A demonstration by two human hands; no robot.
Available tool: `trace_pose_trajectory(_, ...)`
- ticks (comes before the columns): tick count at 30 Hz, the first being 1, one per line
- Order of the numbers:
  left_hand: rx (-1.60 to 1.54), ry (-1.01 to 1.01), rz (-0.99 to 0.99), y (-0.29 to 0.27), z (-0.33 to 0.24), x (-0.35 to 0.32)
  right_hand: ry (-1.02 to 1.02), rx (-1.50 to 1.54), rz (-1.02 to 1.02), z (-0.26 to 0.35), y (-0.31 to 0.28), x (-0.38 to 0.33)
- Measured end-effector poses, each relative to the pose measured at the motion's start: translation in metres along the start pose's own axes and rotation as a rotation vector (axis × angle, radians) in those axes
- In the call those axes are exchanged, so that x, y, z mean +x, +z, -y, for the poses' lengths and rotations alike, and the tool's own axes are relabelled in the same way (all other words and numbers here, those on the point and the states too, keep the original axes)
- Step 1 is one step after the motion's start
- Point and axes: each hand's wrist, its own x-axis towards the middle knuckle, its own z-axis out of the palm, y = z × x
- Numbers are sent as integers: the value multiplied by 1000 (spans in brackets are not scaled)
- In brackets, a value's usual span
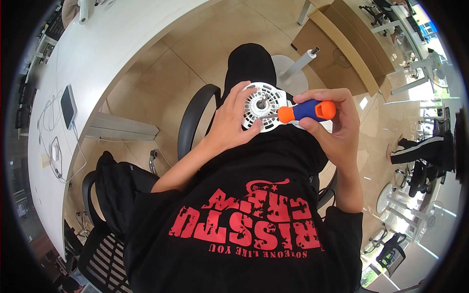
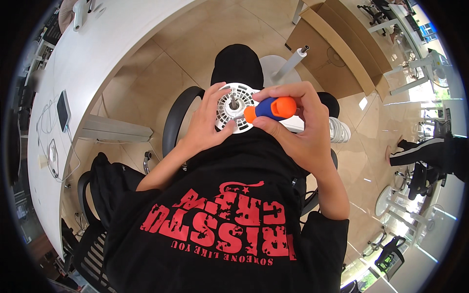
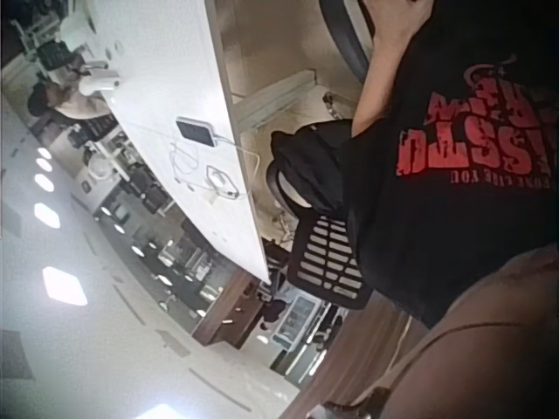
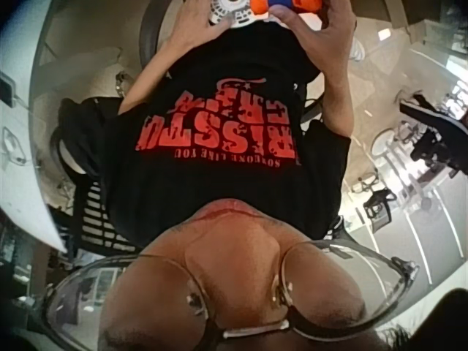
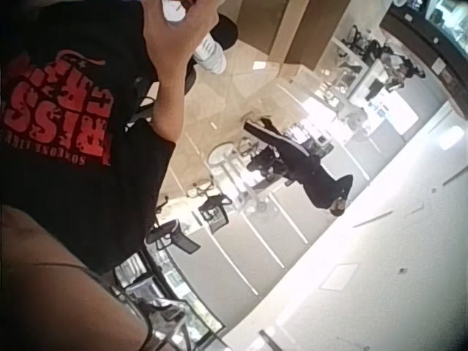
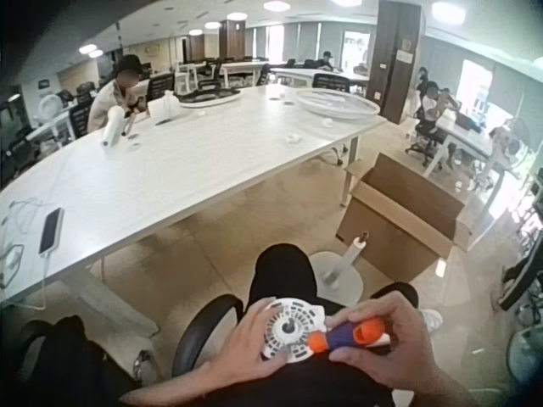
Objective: Assemble the motor and blade components of a portable electric fan.
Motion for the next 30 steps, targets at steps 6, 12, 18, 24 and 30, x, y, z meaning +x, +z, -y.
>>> trace_pose_trajectory(6,21,27,-17,1,2,0,8,32,-24,2,-1,-3)
trace_pose_trajectory(12,-2,-20,13,1,1,-2,-14,13,-31,3,-2,-4)
trace_pose_trajectory(18,18,5,10,0,1,0,-19,12,-5,3,-1,-3)
trace_pose_trajectory(24,-2,-21,32,-2,1,0,-45,10,8,3,0,0)
trace_pose_trajectory(30,-5,-26,35,-2,0,-2,-27,-17,15,3,1,1)
